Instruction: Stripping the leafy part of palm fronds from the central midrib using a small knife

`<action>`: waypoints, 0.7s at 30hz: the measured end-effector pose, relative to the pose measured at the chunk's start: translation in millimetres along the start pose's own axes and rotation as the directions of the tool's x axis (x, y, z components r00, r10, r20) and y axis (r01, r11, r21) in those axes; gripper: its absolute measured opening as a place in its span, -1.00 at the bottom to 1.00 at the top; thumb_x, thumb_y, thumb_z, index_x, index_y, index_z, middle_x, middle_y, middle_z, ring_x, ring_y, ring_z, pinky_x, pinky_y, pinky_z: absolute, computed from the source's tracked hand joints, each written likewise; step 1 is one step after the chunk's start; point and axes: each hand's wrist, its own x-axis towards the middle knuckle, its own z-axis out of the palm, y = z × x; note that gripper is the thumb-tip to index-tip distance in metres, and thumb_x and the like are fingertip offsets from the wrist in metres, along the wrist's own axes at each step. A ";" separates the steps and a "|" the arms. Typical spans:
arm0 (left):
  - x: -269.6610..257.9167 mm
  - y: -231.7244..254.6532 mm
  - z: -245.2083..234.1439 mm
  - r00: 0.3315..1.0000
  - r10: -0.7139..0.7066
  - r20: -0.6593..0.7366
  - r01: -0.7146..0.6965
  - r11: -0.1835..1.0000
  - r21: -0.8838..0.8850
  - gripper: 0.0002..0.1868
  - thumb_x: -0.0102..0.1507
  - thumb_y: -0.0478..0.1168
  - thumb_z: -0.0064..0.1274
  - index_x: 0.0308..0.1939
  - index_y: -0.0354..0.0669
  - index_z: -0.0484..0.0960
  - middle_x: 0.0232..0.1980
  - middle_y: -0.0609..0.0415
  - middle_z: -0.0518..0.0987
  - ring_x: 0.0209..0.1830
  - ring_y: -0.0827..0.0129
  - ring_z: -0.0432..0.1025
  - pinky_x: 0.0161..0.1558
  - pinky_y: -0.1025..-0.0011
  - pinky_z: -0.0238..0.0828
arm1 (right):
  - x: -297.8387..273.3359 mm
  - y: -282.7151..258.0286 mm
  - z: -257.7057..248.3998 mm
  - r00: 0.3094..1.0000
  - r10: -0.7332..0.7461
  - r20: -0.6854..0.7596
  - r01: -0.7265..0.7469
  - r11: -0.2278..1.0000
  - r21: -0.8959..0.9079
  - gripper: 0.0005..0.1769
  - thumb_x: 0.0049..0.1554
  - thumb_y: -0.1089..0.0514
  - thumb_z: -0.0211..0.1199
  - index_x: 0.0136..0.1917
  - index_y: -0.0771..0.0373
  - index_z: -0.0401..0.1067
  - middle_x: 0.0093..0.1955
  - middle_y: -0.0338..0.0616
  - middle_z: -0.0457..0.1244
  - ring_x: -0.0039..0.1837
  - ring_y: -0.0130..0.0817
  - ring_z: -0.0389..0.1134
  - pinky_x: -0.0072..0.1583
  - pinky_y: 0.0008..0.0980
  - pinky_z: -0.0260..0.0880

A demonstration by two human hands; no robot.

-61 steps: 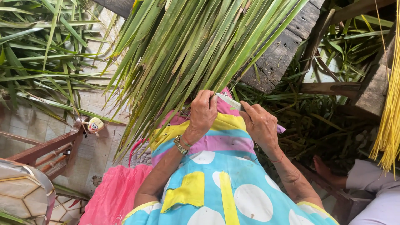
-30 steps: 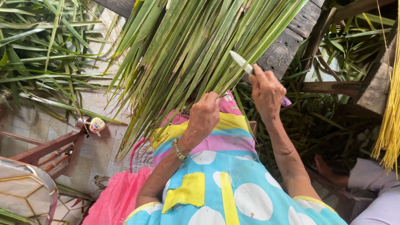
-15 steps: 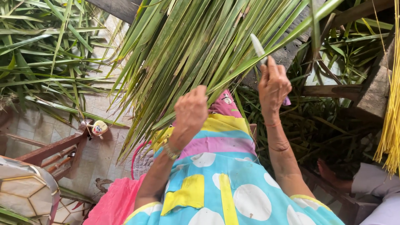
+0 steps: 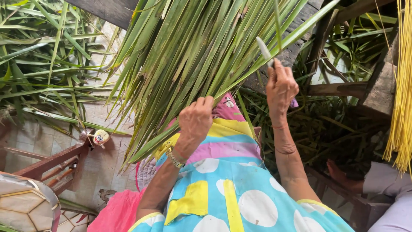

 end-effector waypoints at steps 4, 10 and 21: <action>-19.9 -28.8 -7.6 0.997 -0.050 0.054 0.053 0.997 -0.060 -0.89 0.30 -0.37 0.03 -0.20 -0.04 0.58 -0.43 0.16 0.52 -0.57 0.41 0.46 -0.49 0.47 0.46 | 8.8 58.7 15.8 0.993 0.012 -0.116 -0.014 1.000 -0.022 -0.70 0.44 0.11 0.20 0.28 0.37 0.54 -0.16 0.06 0.36 -0.34 -0.26 0.37 -0.29 -0.33 0.41; -32.4 -65.5 -42.4 0.995 -0.073 0.069 0.076 0.995 -0.056 -0.96 0.34 -0.24 0.05 -0.20 0.05 0.56 -0.47 0.14 0.48 -0.57 0.27 0.50 -0.49 0.29 0.49 | 12.7 134.7 13.0 0.968 0.072 -0.242 -0.107 0.985 -0.134 -0.75 0.39 0.06 0.31 0.25 0.21 0.58 -0.21 -0.08 0.38 -0.34 -0.36 0.40 -0.28 -0.44 0.44; -20.4 -82.0 -88.6 0.977 -0.193 -0.086 0.172 0.963 -0.210 -0.92 0.40 -0.30 0.04 -0.13 -0.17 0.65 -0.28 0.14 0.64 -0.60 0.40 0.29 -0.54 0.40 0.22 | 0.7 242.9 -24.0 0.859 0.192 -0.475 -0.349 0.898 -0.268 -0.83 0.10 0.26 0.50 0.00 0.22 0.66 -0.21 -0.14 0.53 -0.33 -0.46 0.55 -0.47 -0.61 0.47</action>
